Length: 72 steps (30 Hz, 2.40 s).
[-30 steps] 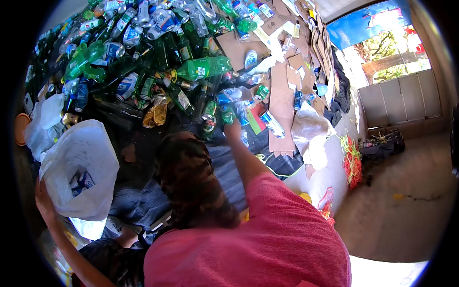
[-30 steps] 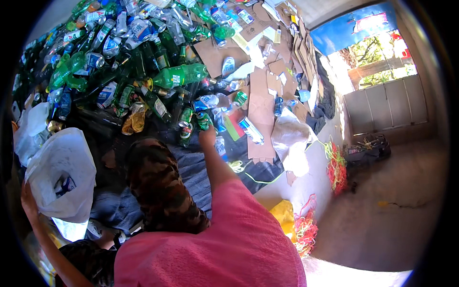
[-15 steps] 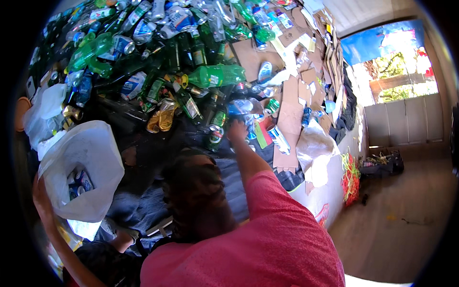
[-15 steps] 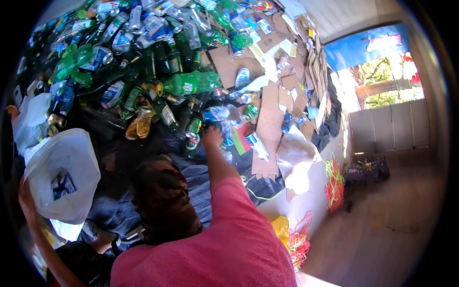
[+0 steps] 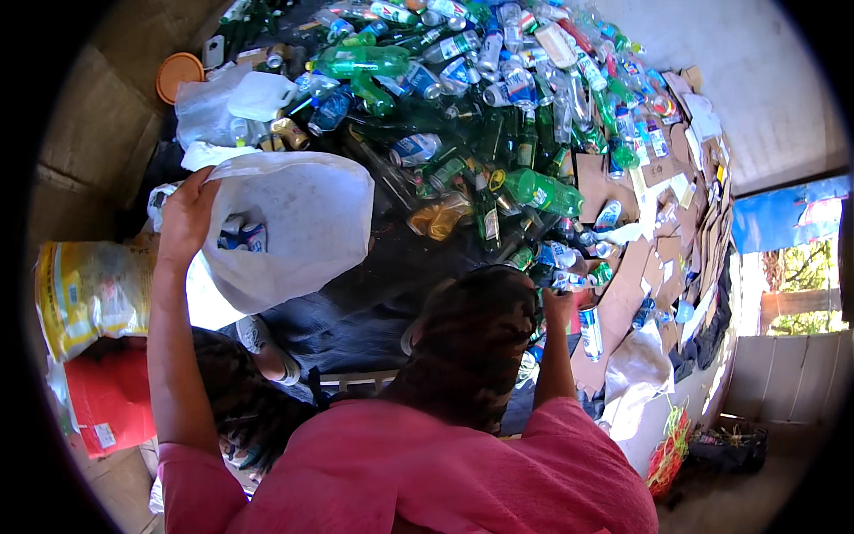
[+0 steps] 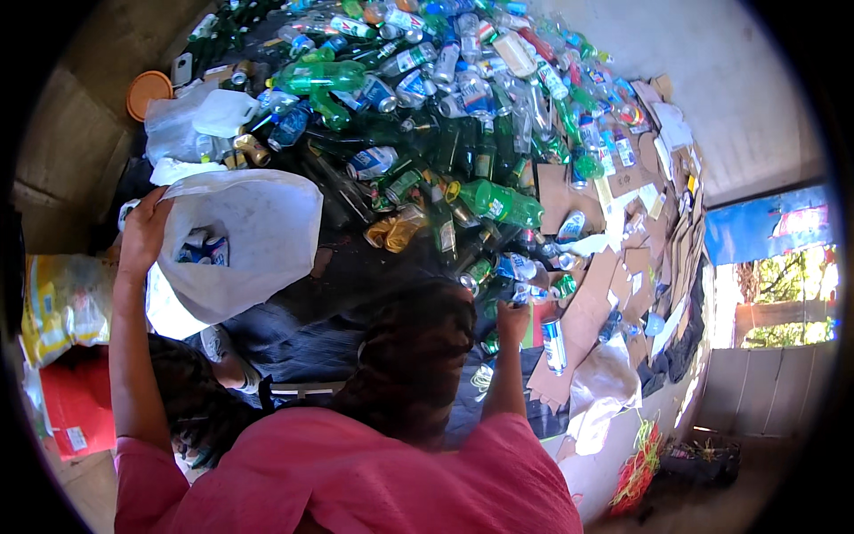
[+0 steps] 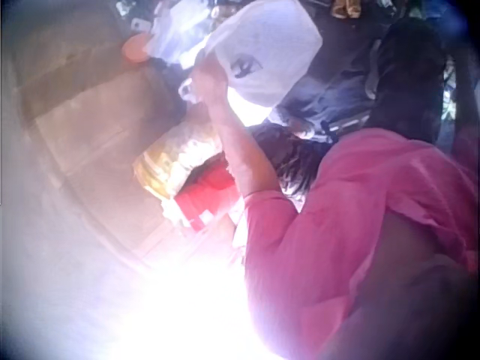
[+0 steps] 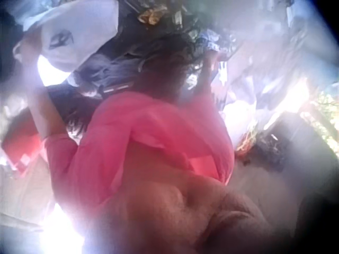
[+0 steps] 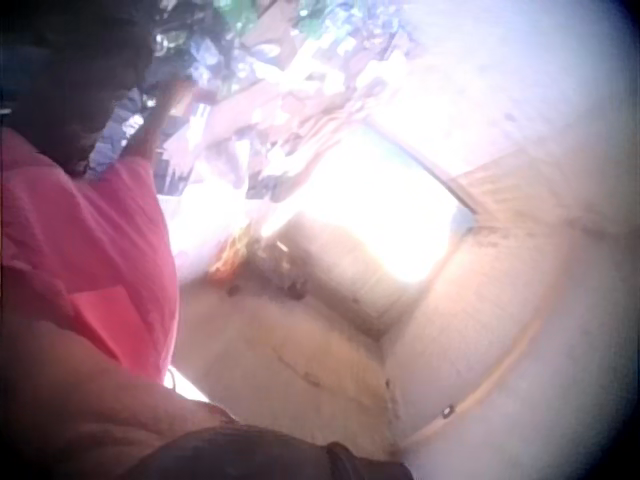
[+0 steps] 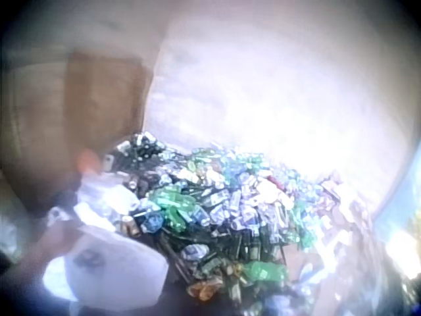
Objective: The person picks up plastic bottles and aluminum cans by hand from a pile on a tarp and places them into a white plastic bag.
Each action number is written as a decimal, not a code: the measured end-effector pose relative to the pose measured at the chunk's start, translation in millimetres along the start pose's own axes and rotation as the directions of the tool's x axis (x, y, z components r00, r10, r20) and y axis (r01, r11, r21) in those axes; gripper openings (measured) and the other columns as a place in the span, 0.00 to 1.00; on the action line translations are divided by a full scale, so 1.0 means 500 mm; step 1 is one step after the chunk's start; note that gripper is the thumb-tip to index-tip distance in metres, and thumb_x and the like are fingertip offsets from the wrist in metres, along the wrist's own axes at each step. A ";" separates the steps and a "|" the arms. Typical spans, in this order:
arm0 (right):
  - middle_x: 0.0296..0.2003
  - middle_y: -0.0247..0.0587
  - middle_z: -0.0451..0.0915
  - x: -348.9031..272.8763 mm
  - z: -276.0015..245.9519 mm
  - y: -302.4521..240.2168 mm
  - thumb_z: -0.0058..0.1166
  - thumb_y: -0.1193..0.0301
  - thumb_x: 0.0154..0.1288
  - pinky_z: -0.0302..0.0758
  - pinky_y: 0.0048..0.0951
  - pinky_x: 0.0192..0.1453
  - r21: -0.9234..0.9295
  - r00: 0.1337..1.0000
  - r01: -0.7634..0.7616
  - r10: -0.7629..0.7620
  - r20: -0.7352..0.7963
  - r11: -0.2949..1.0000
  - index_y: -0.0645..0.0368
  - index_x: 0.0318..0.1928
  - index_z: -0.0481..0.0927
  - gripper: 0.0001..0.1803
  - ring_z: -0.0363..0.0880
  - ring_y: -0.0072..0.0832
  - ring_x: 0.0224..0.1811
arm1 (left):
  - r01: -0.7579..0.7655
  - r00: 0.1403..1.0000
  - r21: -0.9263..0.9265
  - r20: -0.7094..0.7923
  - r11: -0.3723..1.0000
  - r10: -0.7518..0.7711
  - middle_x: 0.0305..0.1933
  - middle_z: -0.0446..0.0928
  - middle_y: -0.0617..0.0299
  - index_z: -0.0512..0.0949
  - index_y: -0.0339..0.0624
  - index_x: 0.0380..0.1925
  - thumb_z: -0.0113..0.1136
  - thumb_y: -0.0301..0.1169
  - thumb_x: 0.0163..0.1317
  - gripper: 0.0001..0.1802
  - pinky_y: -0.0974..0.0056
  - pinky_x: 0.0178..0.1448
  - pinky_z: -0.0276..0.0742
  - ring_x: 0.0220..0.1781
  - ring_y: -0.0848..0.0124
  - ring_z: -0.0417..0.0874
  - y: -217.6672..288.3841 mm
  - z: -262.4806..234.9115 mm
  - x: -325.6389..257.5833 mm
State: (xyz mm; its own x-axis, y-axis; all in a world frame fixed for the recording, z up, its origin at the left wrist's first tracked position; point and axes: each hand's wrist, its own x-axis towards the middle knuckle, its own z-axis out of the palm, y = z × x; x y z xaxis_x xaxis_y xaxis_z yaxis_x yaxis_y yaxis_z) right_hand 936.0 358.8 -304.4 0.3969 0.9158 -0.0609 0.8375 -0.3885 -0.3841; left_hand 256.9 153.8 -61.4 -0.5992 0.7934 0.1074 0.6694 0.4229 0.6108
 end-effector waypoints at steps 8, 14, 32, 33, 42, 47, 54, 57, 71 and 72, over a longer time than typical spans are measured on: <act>0.42 0.41 0.80 -0.068 -0.272 -0.268 0.65 0.57 0.64 0.76 0.27 0.33 0.701 0.979 0.202 -0.170 -0.116 0.684 0.64 0.56 0.74 0.28 0.80 0.27 0.39 | -0.079 0.992 0.005 -0.094 0.997 0.079 0.43 0.81 0.39 0.80 0.39 0.51 0.54 0.37 0.69 0.17 0.55 0.52 0.77 0.47 0.43 0.82 -0.029 -0.062 -0.053; 0.47 0.40 0.78 -0.267 -0.332 -0.569 0.67 0.60 0.62 0.76 0.29 0.48 0.763 0.834 0.356 -0.552 0.001 0.540 0.62 0.56 0.76 0.27 0.78 0.27 0.44 | -0.113 0.986 -0.018 -0.125 0.993 0.110 0.43 0.81 0.38 0.80 0.39 0.50 0.54 0.37 0.69 0.17 0.50 0.52 0.77 0.48 0.40 0.81 -0.058 -0.058 -0.055; 0.42 0.51 0.82 -0.632 0.070 -0.798 0.70 0.56 0.52 0.79 0.36 0.48 0.688 0.393 0.434 -0.810 0.436 0.581 0.65 0.56 0.74 0.36 0.84 0.39 0.43 | -0.152 0.988 -0.153 -0.043 0.977 0.147 0.43 0.82 0.38 0.80 0.35 0.51 0.53 0.35 0.69 0.17 0.55 0.52 0.77 0.46 0.44 0.84 -0.020 -0.054 -0.059; 0.43 0.51 0.83 -0.642 0.076 -0.802 0.69 0.57 0.54 0.79 0.35 0.49 0.729 0.360 0.356 -0.806 0.470 0.585 0.64 0.59 0.73 0.36 0.84 0.38 0.44 | -0.152 0.988 -0.169 -0.027 0.974 0.150 0.44 0.83 0.40 0.79 0.34 0.52 0.53 0.35 0.70 0.18 0.57 0.52 0.77 0.46 0.48 0.85 -0.022 -0.055 -0.058; 0.39 0.50 0.85 -0.673 0.092 -0.785 0.59 0.69 0.61 0.80 0.37 0.46 0.759 0.178 0.560 -0.943 0.281 0.332 0.62 0.50 0.80 0.17 0.85 0.41 0.41 | -0.171 0.984 -0.124 -0.066 0.977 0.164 0.44 0.83 0.39 0.79 0.33 0.53 0.53 0.34 0.70 0.18 0.57 0.53 0.77 0.47 0.49 0.85 -0.071 -0.047 -0.043; 0.37 0.51 0.84 -0.656 0.075 -0.769 0.57 0.70 0.59 0.79 0.42 0.44 0.694 0.139 0.665 -0.958 0.250 0.277 0.62 0.47 0.80 0.15 0.84 0.48 0.40 | -0.192 0.980 -0.128 -0.075 0.973 0.184 0.41 0.82 0.38 0.77 0.28 0.54 0.52 0.34 0.71 0.20 0.59 0.51 0.76 0.42 0.56 0.84 -0.074 -0.062 -0.049; 0.36 0.54 0.83 -0.633 0.064 -0.750 0.56 0.69 0.56 0.77 0.52 0.44 0.559 0.076 0.795 -0.953 0.294 0.236 0.61 0.42 0.80 0.13 0.82 0.53 0.41 | -0.210 0.978 -0.213 -0.037 0.954 0.207 0.45 0.84 0.47 0.76 0.28 0.55 0.53 0.34 0.73 0.20 0.62 0.56 0.74 0.45 0.63 0.82 -0.165 -0.010 0.013; 0.36 0.55 0.83 -0.636 0.056 -0.752 0.56 0.69 0.55 0.77 0.51 0.44 0.466 0.045 0.853 -0.923 0.382 0.235 0.61 0.41 0.80 0.14 0.82 0.54 0.41 | -0.234 0.972 -0.171 -0.043 0.957 0.230 0.49 0.83 0.47 0.76 0.29 0.56 0.51 0.36 0.74 0.21 0.61 0.59 0.73 0.48 0.63 0.81 -0.256 -0.007 0.052; 0.36 0.54 0.84 -0.596 -0.037 -0.747 0.59 0.76 0.46 0.80 0.47 0.43 0.434 0.103 0.860 -0.924 0.368 0.268 0.61 0.41 0.84 0.16 0.84 0.52 0.41 | -0.130 0.981 -0.055 0.141 0.990 0.137 0.54 0.80 0.42 0.75 0.32 0.58 0.43 0.43 0.76 0.26 0.57 0.61 0.72 0.53 0.53 0.80 -0.221 -0.032 0.061; 0.36 0.54 0.84 -0.594 -0.043 -0.747 0.59 0.77 0.46 0.80 0.47 0.43 0.435 0.109 0.857 -0.922 0.371 0.276 0.61 0.40 0.84 0.16 0.84 0.52 0.41 | -0.140 0.981 -0.051 0.130 0.989 0.145 0.53 0.80 0.43 0.75 0.32 0.58 0.44 0.43 0.75 0.26 0.57 0.60 0.72 0.52 0.54 0.81 -0.225 -0.030 0.061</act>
State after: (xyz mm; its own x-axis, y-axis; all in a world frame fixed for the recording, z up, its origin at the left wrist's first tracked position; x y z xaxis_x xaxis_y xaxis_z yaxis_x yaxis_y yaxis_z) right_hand 513.4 229.8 -123.2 -0.8683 0.4960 0.0062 0.4084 0.7219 -0.5586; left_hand 156.9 123.9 -115.1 -0.4332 0.8966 0.0921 0.7233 0.2848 0.6291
